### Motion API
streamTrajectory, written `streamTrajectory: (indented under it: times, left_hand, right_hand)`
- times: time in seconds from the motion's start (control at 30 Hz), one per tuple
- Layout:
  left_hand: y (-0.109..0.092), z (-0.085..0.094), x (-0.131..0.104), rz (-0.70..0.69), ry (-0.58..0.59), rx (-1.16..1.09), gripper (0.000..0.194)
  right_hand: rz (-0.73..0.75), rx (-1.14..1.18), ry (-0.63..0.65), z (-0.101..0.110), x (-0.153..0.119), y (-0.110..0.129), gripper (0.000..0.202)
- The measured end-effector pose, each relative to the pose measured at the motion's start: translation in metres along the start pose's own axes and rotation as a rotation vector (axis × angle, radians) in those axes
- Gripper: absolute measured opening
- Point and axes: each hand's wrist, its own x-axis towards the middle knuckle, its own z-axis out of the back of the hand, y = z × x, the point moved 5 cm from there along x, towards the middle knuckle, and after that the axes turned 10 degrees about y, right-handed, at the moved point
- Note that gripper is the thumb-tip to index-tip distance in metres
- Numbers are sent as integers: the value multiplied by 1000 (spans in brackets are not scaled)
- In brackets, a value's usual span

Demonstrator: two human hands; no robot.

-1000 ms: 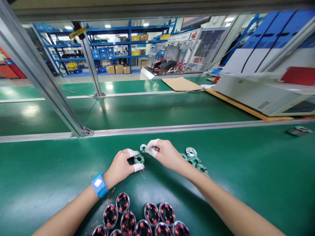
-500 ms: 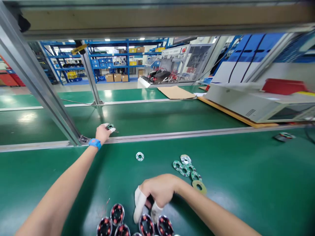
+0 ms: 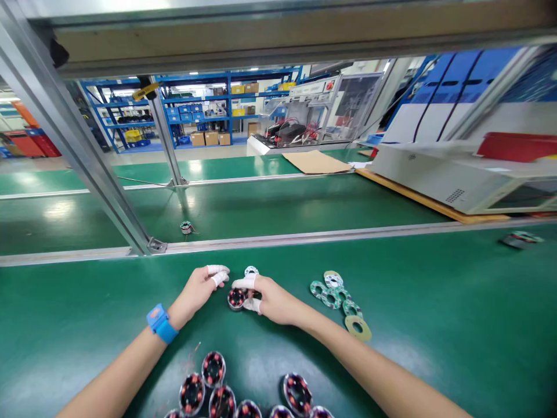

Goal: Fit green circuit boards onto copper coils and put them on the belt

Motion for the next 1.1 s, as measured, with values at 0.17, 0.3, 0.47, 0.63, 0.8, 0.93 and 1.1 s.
streamTrajectory:
  times: [0.17,0.3,0.47,0.63,0.8,0.93,1.1]
  left_hand:
    - [-11,-15,-11,-71,132,-23,38]
    - [-14,-24,-20,-72,177,25,33]
    - [-22,-26,-31,-135,170,163,35]
    - [-22,-27,-30,-140,165,255,41]
    - [-15,-27,-28,-133,129,309,51]
    - [-17,-22,-28,-144,172,214,48]
    - [-17,-14,-27,-88,157,169,22]
  right_hand:
    - [-92,-116,-88,-5,-3,3,29]
    - [-269,-153,-174,-9,-7,1,25]
    - [-314,-183,-179,-12,-9,-1,27]
    - [-208,-96,-175,3,-9,-3,30]
    - [-115,-79,-345,18,-7,2,26]
    - [-77,-54,-341,12,0,8,24]
    - [-116,-43,-311,5,6,12,17]
